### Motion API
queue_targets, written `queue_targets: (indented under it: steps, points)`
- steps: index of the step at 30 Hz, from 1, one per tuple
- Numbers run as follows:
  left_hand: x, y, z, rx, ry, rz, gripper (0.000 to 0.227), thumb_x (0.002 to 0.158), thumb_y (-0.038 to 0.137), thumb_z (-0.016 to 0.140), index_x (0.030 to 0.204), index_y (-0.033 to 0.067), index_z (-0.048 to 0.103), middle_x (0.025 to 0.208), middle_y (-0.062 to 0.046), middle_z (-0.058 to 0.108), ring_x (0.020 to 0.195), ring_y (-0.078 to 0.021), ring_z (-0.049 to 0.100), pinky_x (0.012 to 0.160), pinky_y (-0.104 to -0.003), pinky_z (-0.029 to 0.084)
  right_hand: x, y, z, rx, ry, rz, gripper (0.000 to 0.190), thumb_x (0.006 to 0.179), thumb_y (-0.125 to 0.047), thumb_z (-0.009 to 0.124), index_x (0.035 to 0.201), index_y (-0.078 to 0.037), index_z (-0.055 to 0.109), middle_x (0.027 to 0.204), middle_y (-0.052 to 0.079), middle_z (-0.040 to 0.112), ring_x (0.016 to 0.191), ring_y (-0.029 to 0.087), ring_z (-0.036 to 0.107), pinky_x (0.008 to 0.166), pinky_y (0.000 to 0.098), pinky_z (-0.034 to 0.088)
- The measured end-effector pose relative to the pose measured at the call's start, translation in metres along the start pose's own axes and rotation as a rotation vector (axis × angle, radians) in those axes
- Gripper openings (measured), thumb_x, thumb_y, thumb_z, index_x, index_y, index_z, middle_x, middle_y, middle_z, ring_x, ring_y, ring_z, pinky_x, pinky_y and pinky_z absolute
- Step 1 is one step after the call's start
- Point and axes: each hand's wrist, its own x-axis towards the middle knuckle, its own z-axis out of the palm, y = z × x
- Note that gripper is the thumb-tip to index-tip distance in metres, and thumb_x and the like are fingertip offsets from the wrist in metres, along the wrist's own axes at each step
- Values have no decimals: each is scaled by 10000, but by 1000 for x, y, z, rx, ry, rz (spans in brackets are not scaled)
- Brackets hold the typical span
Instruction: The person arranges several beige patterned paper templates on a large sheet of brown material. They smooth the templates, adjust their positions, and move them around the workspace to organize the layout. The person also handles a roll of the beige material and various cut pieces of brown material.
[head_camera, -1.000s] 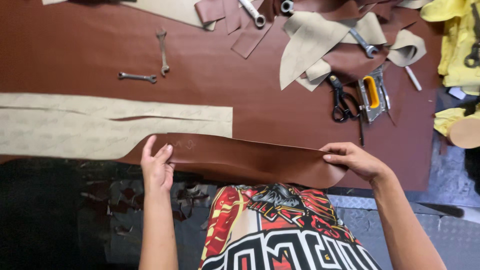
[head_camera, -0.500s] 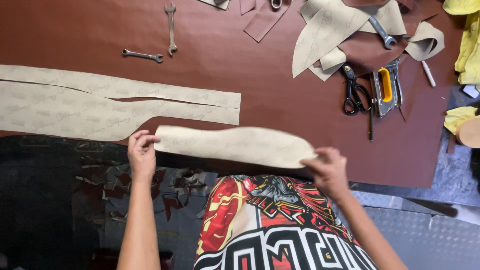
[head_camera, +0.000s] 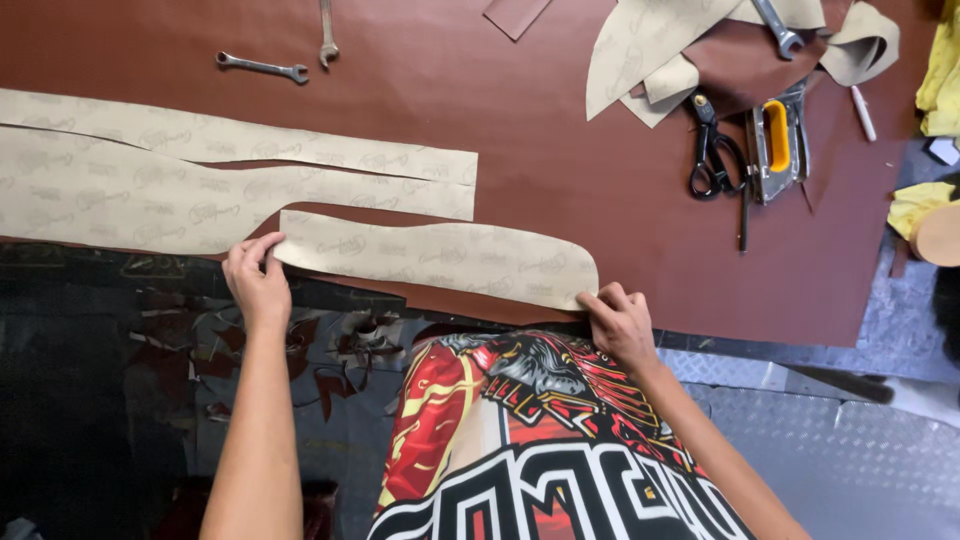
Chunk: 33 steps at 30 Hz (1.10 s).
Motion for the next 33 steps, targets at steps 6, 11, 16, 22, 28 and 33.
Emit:
queue_targets:
  steps: [6, 11, 16, 22, 28, 33]
  points:
    - [-2, 8, 0, -154, 52, -209, 216, 996, 67, 657, 1207, 59, 705, 1079, -84, 619, 982, -216, 619, 874, -349, 508, 15, -22, -25, 269, 11, 313, 414, 869, -95, 628, 1275, -159, 676, 1121, 104, 584, 934, 275, 640, 823, 415, 551]
    - [-14, 16, 14, -54, 166, -98, 323, 836, 84, 844, 1116, -1, 708, 1010, -118, 590, 898, -267, 568, 763, -403, 495, 46, -35, -17, 72, 64, 478, 558, 817, -221, 801, 1319, -64, 615, 1094, 188, 537, 921, 372, 627, 747, 475, 530]
    - [-11, -4, 27, -64, 154, -211, 156, 889, 92, 825, 993, 52, 716, 993, -59, 632, 933, -228, 577, 849, -401, 494, 55, -27, -5, 191, 9, 489, 282, 880, -130, 754, 1137, -70, 656, 1033, 127, 613, 925, 308, 672, 810, 436, 550]
    - [-12, -16, 32, -19, 134, -202, 119, 914, 84, 809, 951, 58, 699, 972, -70, 626, 966, -257, 538, 861, -417, 469, 57, -19, -5, 259, 3, 478, 278, 821, -91, 785, 1073, -43, 679, 942, 109, 675, 881, 268, 687, 801, 400, 555]
    - [-12, -14, 28, -9, 133, -231, 133, 938, 78, 792, 1005, 57, 678, 1011, -80, 609, 976, -264, 537, 859, -417, 462, 57, -23, -9, 315, 4, 491, 310, 797, -89, 795, 1080, -37, 681, 933, 105, 681, 843, 247, 686, 775, 374, 559]
    - [-16, 67, -2, 184, 128, 51, 350, 859, 20, 788, 1188, 57, 673, 1215, -145, 582, 1160, -335, 531, 993, -469, 429, 67, -39, -35, 265, -34, 398, 176, 866, -55, 756, 1036, -64, 714, 920, 112, 636, 835, 278, 670, 754, 395, 540]
